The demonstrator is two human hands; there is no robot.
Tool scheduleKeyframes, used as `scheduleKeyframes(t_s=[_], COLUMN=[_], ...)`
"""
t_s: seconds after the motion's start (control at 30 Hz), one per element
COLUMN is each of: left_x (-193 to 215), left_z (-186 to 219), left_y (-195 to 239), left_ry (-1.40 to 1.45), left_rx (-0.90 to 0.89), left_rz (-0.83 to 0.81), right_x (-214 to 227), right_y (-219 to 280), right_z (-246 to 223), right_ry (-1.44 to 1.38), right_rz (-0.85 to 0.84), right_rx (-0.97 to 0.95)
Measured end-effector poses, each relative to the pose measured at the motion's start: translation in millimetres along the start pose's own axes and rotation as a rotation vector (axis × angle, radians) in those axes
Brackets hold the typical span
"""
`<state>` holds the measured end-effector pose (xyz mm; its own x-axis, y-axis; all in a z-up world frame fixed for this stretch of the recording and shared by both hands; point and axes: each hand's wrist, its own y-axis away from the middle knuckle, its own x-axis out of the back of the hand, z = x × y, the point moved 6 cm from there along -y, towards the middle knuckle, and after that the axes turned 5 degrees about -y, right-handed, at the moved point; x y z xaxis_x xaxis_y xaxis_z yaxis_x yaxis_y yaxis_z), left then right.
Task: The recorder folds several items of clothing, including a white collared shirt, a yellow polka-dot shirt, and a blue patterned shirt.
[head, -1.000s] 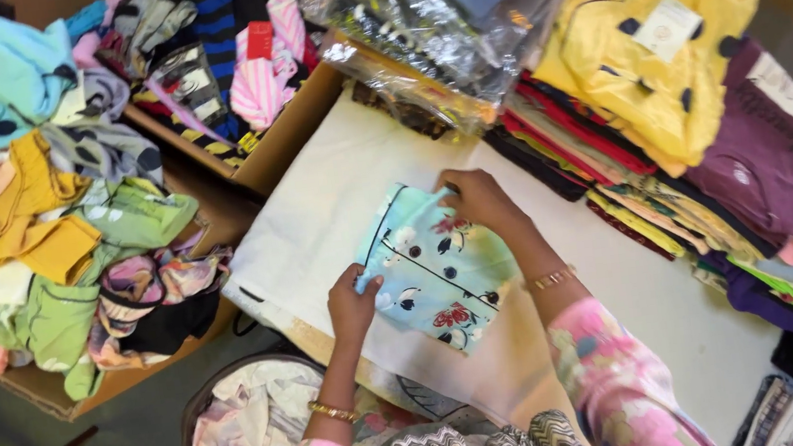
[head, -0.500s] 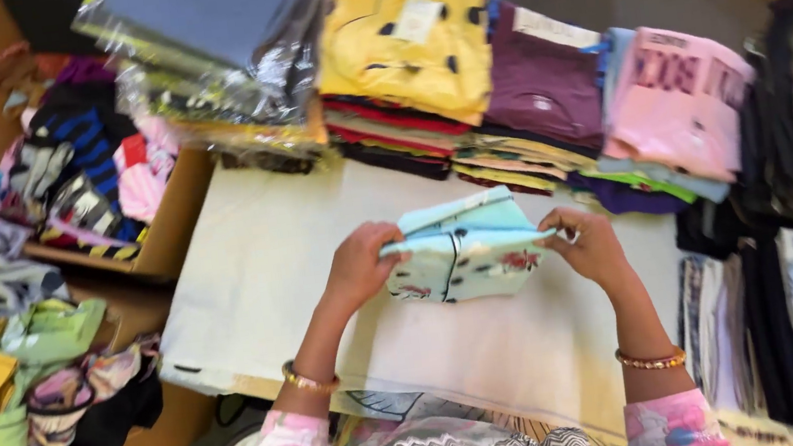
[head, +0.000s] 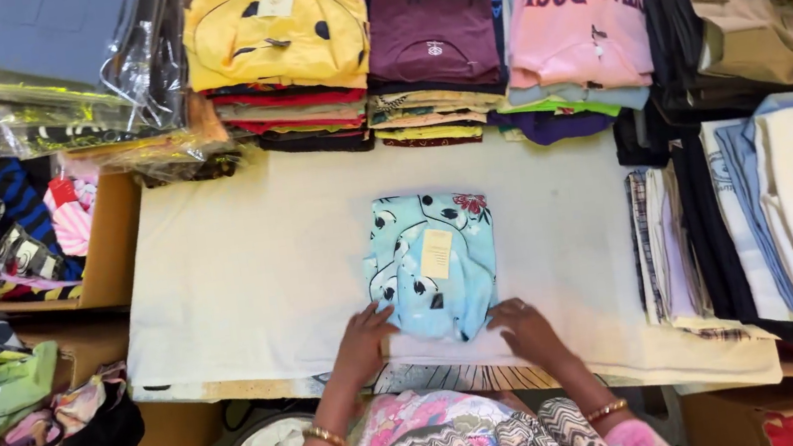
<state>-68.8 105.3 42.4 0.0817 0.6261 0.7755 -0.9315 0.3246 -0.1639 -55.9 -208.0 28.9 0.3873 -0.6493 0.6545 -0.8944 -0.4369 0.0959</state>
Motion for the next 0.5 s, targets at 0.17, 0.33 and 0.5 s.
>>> scheduleKeyframes(t_s=[0.17, 0.33, 0.5], left_x=[-13, -30, -89], left_z=[-27, -97, -166], left_y=[4, -63, -117], left_ry=[0.117, 0.43, 0.537], left_rx=[0.135, 0.541, 0.816], left_rz=[0.067, 0.232, 0.305], right_x=[7, 29, 15], right_y=[9, -60, -138], right_z=[20, 63, 107], right_ry=[-0.023, -0.164, -0.428], right_rz=[0.125, 0.276, 0.489], right_rx=[-0.103, -0.431, -0.311])
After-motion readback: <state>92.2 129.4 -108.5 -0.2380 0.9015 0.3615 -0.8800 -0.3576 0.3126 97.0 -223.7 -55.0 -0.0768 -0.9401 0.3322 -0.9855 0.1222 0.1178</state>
